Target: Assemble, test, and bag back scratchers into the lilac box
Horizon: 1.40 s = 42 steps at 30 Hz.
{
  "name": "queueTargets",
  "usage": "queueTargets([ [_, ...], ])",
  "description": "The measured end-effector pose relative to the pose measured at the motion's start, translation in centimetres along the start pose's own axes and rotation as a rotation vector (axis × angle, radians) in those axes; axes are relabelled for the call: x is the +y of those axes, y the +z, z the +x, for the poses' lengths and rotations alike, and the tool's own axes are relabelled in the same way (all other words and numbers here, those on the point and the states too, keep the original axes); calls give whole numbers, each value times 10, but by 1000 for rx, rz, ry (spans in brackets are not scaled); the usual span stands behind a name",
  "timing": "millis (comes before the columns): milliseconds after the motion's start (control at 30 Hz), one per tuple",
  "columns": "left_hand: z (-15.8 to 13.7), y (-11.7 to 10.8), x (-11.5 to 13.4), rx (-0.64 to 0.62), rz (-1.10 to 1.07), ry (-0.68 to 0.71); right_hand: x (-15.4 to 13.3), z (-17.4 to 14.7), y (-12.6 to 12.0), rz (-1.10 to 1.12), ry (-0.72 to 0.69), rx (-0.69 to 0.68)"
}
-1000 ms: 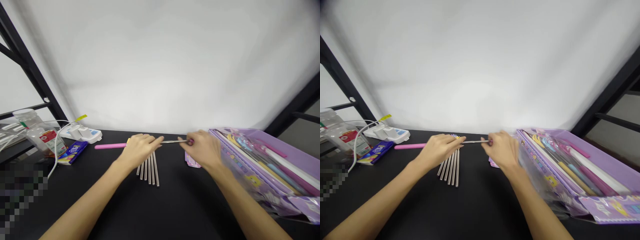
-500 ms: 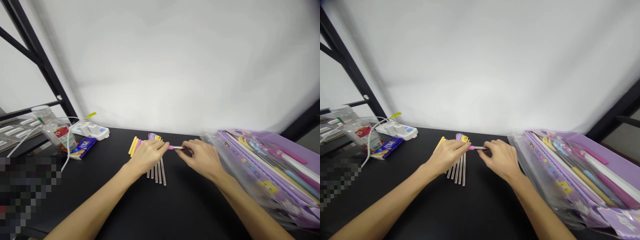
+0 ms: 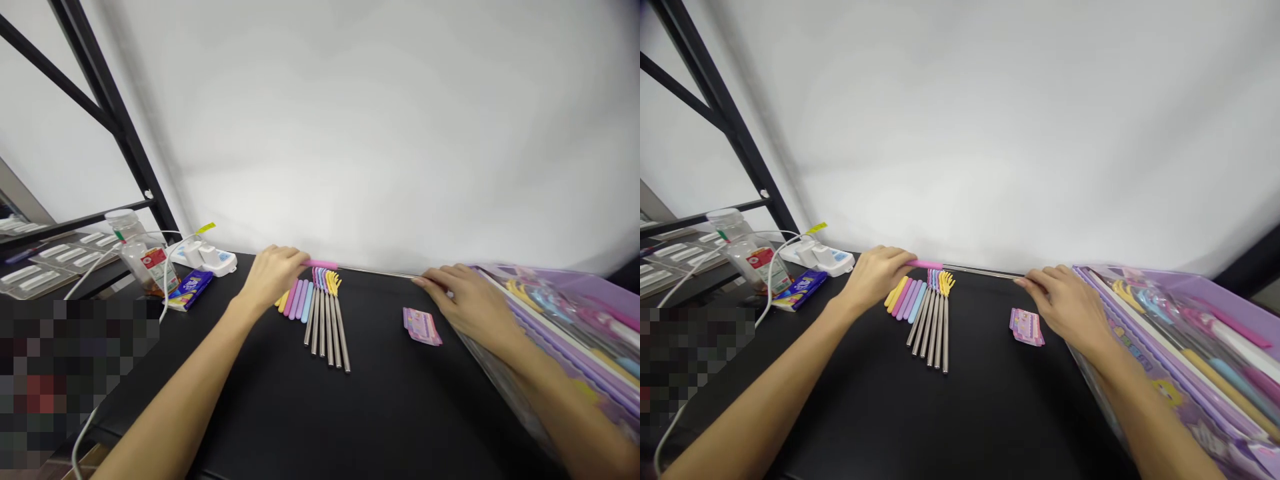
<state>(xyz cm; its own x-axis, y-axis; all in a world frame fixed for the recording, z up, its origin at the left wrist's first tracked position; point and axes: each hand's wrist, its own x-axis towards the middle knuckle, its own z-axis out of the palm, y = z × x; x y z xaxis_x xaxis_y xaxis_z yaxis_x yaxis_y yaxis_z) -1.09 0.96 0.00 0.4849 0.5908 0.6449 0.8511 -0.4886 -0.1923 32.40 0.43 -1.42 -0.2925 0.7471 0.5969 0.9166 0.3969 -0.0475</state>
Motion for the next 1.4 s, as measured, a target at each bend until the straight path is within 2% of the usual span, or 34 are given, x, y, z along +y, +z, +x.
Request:
queueTargets([
  [100, 1, -3, 6, 4, 89, -55, -4, 0, -3, -7, 24, -31],
  [233, 5, -1, 53, 2, 49, 88, -35, 0, -4, 13, -22, -24],
  [300, 5, 2, 62, -21, 17, 100, -43, 1, -4, 6, -48, -13],
  [400, 3, 8, 38, -75, 14, 47, -34, 2, -8, -71, -13, 26],
  [500, 1, 10, 0, -47, 46, -98, -9, 2, -16, -165, 147, 81],
  [567, 1, 9, -11, -14, 55, -128, 4, -1, -21, -184, 260, 105],
  [667, 2, 6, 3, 28, 29, -19, 3, -3, -20, -168, 315, 91],
  [833, 5, 11, 45, 11, -59, 222, -28, -1, -7, -113, 192, 36],
  [933, 6, 13, 41, -2, -126, 208, -28, 0, -8, -147, 198, 31],
  [1067, 5, 13, 17, 33, -91, 93, -8, 0, -17, -220, 387, 36],
  [1167, 2, 14, 7, 30, -13, 56, 0, -1, -22, -225, 438, 27],
  [1300, 0, 17, 9, 56, 12, 96, 0, -1, -25, -230, 478, -8],
  [1400, 3, 17, 24, 134, 7, 160, -13, -2, -21, -245, 479, -29],
])
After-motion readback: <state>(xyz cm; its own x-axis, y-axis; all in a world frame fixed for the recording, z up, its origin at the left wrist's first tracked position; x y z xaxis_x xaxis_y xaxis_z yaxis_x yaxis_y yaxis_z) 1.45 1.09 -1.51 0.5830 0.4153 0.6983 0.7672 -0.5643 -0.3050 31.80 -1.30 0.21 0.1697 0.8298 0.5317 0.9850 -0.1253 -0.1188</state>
